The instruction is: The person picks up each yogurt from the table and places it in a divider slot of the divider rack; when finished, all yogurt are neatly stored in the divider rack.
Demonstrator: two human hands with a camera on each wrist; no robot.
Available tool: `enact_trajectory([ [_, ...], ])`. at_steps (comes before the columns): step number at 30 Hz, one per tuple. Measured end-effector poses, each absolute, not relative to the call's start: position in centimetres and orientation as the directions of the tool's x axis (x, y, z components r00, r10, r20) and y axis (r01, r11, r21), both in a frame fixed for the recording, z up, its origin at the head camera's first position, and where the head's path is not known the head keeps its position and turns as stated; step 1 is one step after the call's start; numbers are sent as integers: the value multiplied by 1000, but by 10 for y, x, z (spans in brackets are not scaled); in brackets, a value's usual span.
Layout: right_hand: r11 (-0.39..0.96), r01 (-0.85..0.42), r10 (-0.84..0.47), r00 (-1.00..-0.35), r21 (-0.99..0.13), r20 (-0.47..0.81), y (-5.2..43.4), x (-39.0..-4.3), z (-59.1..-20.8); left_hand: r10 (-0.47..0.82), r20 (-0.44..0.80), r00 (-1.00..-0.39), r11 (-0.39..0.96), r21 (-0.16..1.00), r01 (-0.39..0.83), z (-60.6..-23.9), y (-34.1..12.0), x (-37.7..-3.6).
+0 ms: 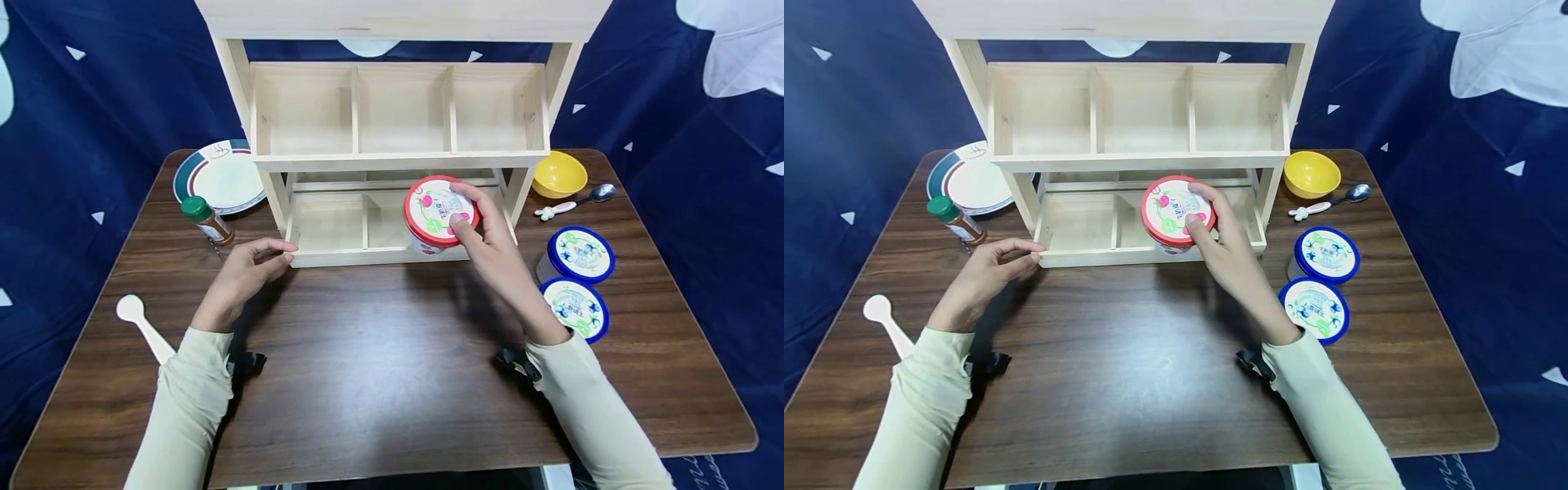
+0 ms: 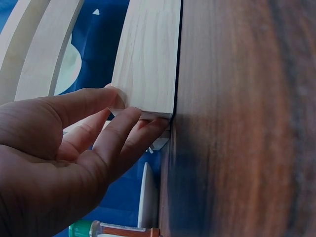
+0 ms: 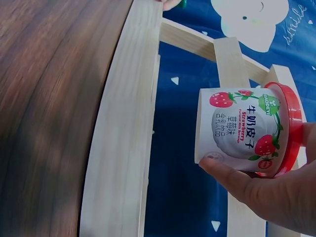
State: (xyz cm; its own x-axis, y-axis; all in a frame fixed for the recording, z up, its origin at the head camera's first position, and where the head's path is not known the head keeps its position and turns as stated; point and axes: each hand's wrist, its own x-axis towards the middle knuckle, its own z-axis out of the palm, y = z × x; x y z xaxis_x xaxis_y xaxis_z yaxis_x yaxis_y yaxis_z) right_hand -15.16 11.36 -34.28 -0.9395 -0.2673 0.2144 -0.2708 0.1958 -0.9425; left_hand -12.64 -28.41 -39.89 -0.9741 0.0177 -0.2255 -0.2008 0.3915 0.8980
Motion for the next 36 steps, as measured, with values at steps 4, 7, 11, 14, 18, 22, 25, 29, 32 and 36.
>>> enact_trajectory([
  [4, 179, -269, -270, -939, -946, 215, 105, -156, -344, 12, -236, -972, 410, 887, -211, -398, -282, -130],
  [7, 163, -265, -273, -938, -950, 215, 98, -158, -344, 9, -237, -971, 428, 879, -210, -397, -282, -132],
  [11, 140, -269, -281, -934, -953, 222, 89, -161, -346, 14, -243, -970, 431, 877, -213, -397, -283, -133],
  [14, 126, -276, -287, -930, -953, 232, 83, -163, -346, 10, -247, -969, 427, 877, -219, -397, -283, -132],
  [18, 127, -279, -294, -927, -952, 233, 74, -164, -347, 7, -237, -972, 419, 883, -212, -397, -284, -131],
  [22, 137, -278, -309, -924, -951, 225, 66, -166, -349, 11, -232, -973, 406, 890, -207, -399, -284, -129],
  [25, 135, -280, -326, -919, -951, 224, 60, -168, -350, 12, -235, -972, 396, 894, -211, -401, -284, -128],
  [29, 124, -290, -345, -909, -949, 233, 52, -169, -352, 12, -238, -971, 396, 893, -214, -403, -284, -129],
  [32, 113, -294, -353, -905, -949, 238, 46, -171, -353, 12, -239, -971, 402, 890, -214, -403, -284, -129],
  [36, 93, -277, -364, -903, -956, 227, 39, -172, -354, 6, -244, -970, 411, 885, -220, -402, -284, -129],
])
